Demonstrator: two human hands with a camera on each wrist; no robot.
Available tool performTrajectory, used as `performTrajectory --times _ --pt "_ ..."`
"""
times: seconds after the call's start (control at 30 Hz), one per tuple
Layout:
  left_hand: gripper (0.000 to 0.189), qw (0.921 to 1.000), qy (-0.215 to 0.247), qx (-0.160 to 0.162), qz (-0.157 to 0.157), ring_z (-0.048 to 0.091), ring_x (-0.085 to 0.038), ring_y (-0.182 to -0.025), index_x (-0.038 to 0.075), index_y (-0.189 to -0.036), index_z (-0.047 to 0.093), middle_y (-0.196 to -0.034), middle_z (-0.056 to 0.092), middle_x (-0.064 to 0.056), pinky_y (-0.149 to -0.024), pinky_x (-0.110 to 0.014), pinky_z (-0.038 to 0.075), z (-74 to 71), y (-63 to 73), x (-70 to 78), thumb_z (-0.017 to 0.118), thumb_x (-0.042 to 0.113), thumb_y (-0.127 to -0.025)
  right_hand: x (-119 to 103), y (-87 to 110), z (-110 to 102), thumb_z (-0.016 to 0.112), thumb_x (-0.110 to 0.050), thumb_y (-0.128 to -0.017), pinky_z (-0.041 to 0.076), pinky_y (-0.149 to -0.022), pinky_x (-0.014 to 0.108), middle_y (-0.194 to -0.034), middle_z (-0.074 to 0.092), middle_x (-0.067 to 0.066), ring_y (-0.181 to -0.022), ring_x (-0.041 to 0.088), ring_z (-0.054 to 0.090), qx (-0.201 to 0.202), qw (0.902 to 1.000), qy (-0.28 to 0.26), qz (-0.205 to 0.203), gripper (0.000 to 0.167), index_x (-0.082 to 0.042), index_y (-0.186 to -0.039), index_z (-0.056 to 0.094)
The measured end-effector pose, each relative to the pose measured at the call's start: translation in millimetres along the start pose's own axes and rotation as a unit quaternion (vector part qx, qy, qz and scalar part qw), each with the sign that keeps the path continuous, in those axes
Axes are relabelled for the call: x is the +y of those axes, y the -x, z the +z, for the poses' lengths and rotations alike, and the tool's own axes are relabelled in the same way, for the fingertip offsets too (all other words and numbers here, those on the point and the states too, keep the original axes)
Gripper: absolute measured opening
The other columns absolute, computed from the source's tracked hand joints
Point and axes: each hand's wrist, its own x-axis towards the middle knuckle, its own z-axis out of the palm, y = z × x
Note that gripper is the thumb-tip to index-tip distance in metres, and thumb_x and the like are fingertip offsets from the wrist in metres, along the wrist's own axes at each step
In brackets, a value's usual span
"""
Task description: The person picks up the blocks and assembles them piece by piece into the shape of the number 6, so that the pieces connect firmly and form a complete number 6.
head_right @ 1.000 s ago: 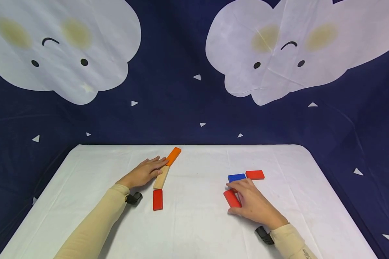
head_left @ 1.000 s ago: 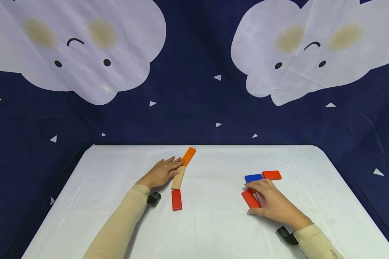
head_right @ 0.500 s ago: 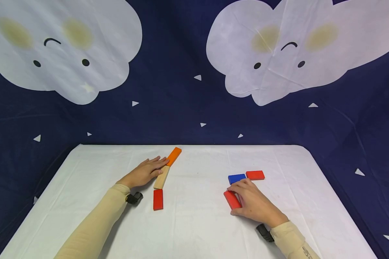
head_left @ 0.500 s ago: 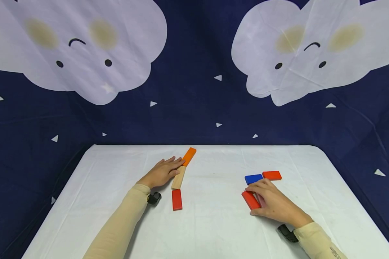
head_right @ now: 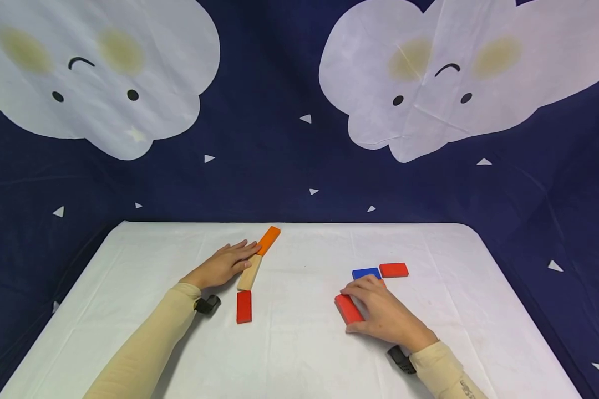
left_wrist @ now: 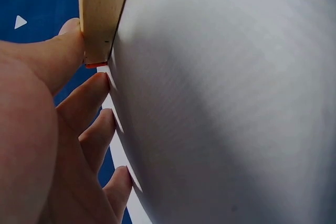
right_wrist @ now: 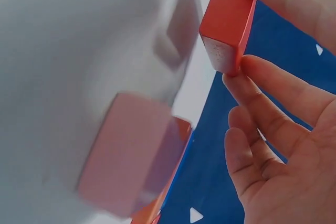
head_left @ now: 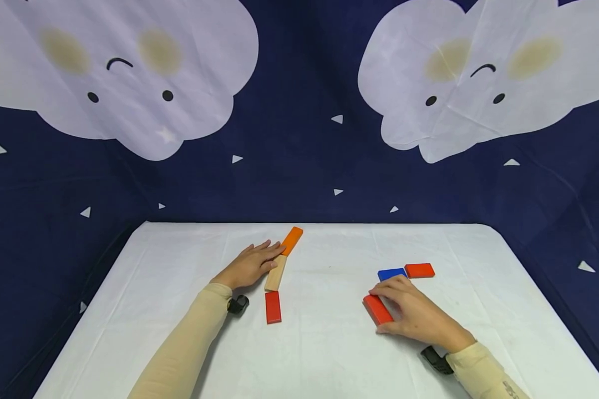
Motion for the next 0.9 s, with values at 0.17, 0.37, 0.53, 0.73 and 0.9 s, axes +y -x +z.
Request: performTrajectory --times 0.17,0.37,0.53,0.73,0.9 --pt "0.053 1.0000 0.004 0.001 -0.001 0.024 -0.033 -0.151 0.012 -0.156 0.038 -0.160 0.036 -0.010 -0.120 -0.060 0.013 0.1 -0.2 0.0 0.049 0.029 -0.107 -9.0 -6.7 1.1 0.093 -0.039 -0.069 0.046 -0.098 0.041 -0.124 0.060 -0.014 -0.119 0.012 0.047 -0.008 0.9999 -0.006 -0.008 0.066 -0.015 -0.125 0.068" --pt "0.053 1.0000 0.005 0.003 0.003 0.025 -0.033 -0.150 0.011 -0.156 0.038 -0.160 0.036 -0.011 -0.120 -0.061 0.014 -0.9 -0.5 0.8 0.049 0.028 -0.107 -21.9 -15.6 4.4 0.092 -0.040 -0.071 0.050 -0.096 0.036 -0.125 0.058 -0.016 -0.119 0.008 0.047 -0.024 0.9991 -0.023 -0.026 0.065 -0.016 -0.127 0.068" --pt "0.053 0.9999 0.005 0.005 0.008 0.025 -0.033 -0.150 0.011 -0.156 0.038 -0.160 0.036 -0.011 -0.119 -0.062 0.014 -1.0 -0.5 -0.2 0.049 0.028 -0.107 -30.9 -24.1 9.8 0.091 -0.039 -0.072 0.050 -0.097 0.036 -0.127 0.057 -0.016 -0.120 0.008 0.047 -0.038 0.9976 -0.031 -0.048 0.065 -0.017 -0.128 0.068" --pt "0.053 1.0000 0.004 0.002 0.004 0.025 -0.033 -0.150 0.010 -0.156 0.038 -0.160 0.035 -0.011 -0.120 -0.061 0.013 -1.9 0.0 0.5 0.048 0.028 -0.107 -41.6 -33.7 17.2 0.090 -0.035 -0.075 0.049 -0.098 0.037 -0.128 0.058 -0.012 -0.120 0.012 0.047 -0.055 0.9948 -0.045 -0.073 0.061 -0.016 -0.128 0.067" --pt "0.052 1.0000 0.001 0.005 0.006 0.026 -0.034 -0.150 0.009 -0.155 0.039 -0.159 0.036 -0.012 -0.119 -0.063 0.014 -3.0 0.3 2.1 0.049 0.027 -0.107 -50.7 -41.1 22.5 0.090 -0.036 -0.075 0.048 -0.101 0.036 -0.130 0.058 -0.012 -0.121 0.011 0.047 -0.067 0.9928 -0.052 -0.084 0.061 -0.015 -0.128 0.067"
